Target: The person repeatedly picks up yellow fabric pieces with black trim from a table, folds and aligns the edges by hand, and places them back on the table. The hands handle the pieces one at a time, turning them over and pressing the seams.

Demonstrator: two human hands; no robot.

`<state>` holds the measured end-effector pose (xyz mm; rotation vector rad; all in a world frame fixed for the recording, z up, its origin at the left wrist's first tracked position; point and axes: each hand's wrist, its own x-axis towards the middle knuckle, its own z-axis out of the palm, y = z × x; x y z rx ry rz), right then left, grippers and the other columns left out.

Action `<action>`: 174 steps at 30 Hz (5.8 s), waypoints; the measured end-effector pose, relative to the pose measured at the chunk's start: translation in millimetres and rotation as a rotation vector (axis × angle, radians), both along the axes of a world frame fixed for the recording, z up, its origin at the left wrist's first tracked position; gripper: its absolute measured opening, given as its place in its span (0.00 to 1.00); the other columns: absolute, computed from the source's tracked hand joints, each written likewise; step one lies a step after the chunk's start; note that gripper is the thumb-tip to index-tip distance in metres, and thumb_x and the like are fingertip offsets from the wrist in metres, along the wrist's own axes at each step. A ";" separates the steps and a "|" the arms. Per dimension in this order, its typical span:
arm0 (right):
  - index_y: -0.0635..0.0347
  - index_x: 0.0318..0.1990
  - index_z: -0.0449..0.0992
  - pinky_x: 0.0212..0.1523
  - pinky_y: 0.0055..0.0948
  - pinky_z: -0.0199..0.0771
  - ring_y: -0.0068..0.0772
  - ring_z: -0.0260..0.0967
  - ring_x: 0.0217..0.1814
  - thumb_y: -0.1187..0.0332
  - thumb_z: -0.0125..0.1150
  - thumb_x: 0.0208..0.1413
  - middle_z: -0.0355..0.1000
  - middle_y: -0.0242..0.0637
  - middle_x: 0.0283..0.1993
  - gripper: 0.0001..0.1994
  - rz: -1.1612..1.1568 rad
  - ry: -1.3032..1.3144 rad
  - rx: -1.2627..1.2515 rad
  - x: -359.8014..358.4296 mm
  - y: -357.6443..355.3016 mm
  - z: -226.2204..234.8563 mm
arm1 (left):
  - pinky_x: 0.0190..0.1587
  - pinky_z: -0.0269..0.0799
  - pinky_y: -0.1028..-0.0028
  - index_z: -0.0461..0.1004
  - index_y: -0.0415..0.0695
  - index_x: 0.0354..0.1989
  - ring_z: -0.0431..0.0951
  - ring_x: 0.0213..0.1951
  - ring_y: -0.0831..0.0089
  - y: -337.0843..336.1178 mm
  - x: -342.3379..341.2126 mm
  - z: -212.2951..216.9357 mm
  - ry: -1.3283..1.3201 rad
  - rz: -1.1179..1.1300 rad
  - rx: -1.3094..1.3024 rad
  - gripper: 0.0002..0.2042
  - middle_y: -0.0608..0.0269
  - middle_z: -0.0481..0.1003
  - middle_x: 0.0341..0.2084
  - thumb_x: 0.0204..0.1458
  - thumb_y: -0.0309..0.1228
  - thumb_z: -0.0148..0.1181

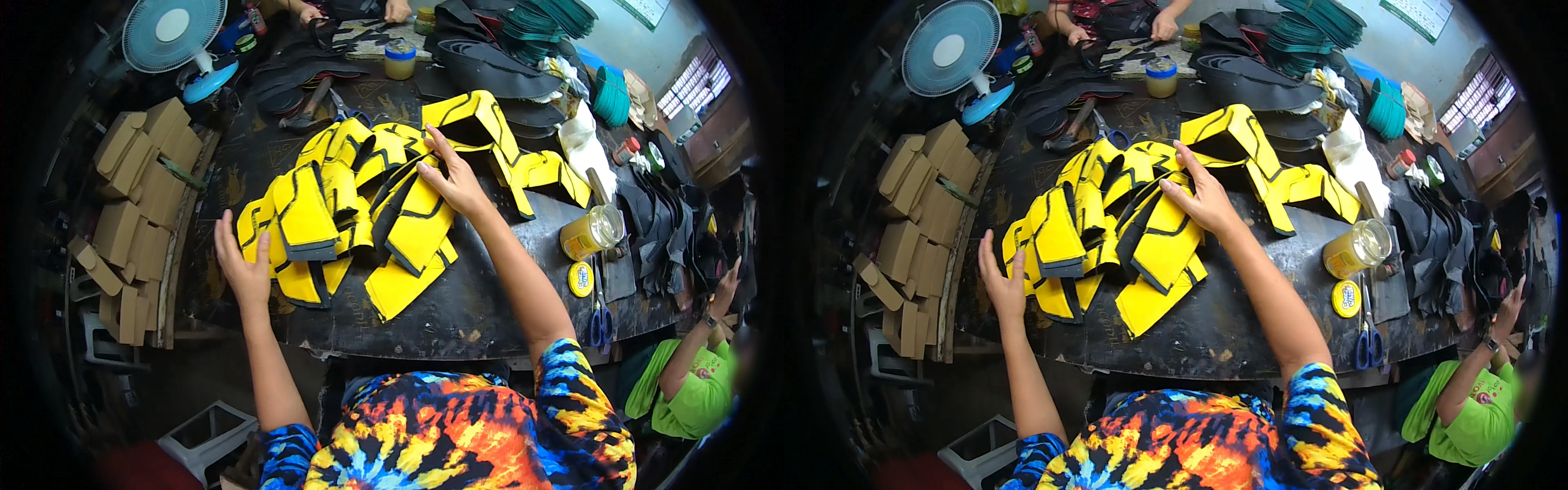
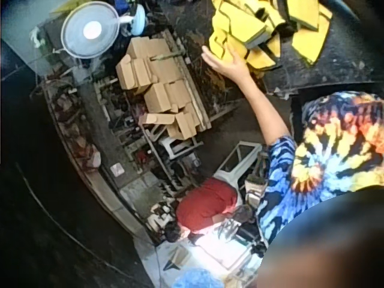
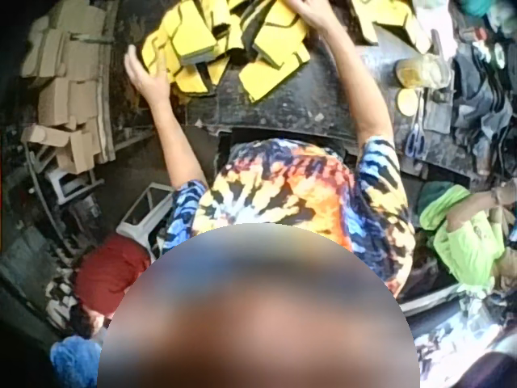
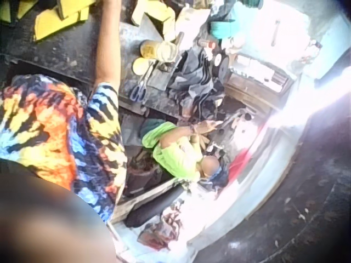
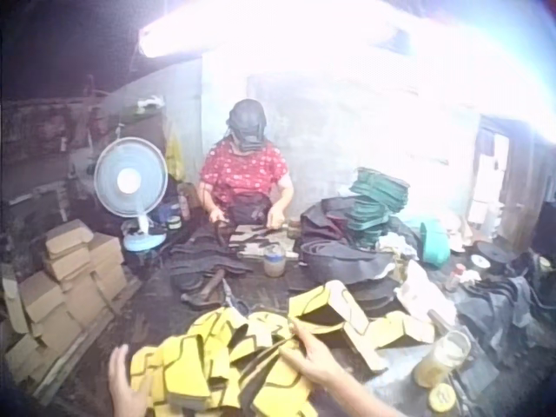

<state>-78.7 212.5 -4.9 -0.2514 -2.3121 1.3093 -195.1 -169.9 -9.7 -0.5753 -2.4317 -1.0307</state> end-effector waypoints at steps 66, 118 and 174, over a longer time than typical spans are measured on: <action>0.51 0.81 0.39 0.39 0.18 0.65 0.13 0.64 0.36 0.78 0.61 0.62 0.71 0.27 0.35 0.45 0.186 0.057 -0.582 209.0 -66.7 88.7 | 0.75 0.50 0.56 0.56 0.41 0.75 0.60 0.73 0.59 146.8 204.3 24.2 -1.944 -1.368 1.288 0.54 0.53 0.59 0.73 0.56 0.78 0.29; 0.62 0.56 0.76 0.75 0.41 0.50 0.42 0.59 0.75 0.73 0.72 0.48 0.64 0.50 0.70 0.25 0.114 0.324 -0.423 204.4 -82.2 102.7 | 0.60 0.68 0.65 0.75 0.43 0.42 0.77 0.50 0.70 158.0 180.0 42.1 -0.827 -1.232 0.971 0.07 0.62 0.77 0.42 0.58 0.21 0.66; 0.57 0.45 0.84 0.78 0.49 0.41 0.51 0.46 0.82 0.72 0.72 0.46 0.62 0.50 0.73 0.15 0.212 0.065 -0.320 189.4 -80.5 106.3 | 0.55 0.71 0.70 0.74 0.49 0.35 0.72 0.47 0.72 150.1 149.9 43.6 -0.812 -1.406 0.882 0.08 0.61 0.68 0.43 0.55 0.29 0.70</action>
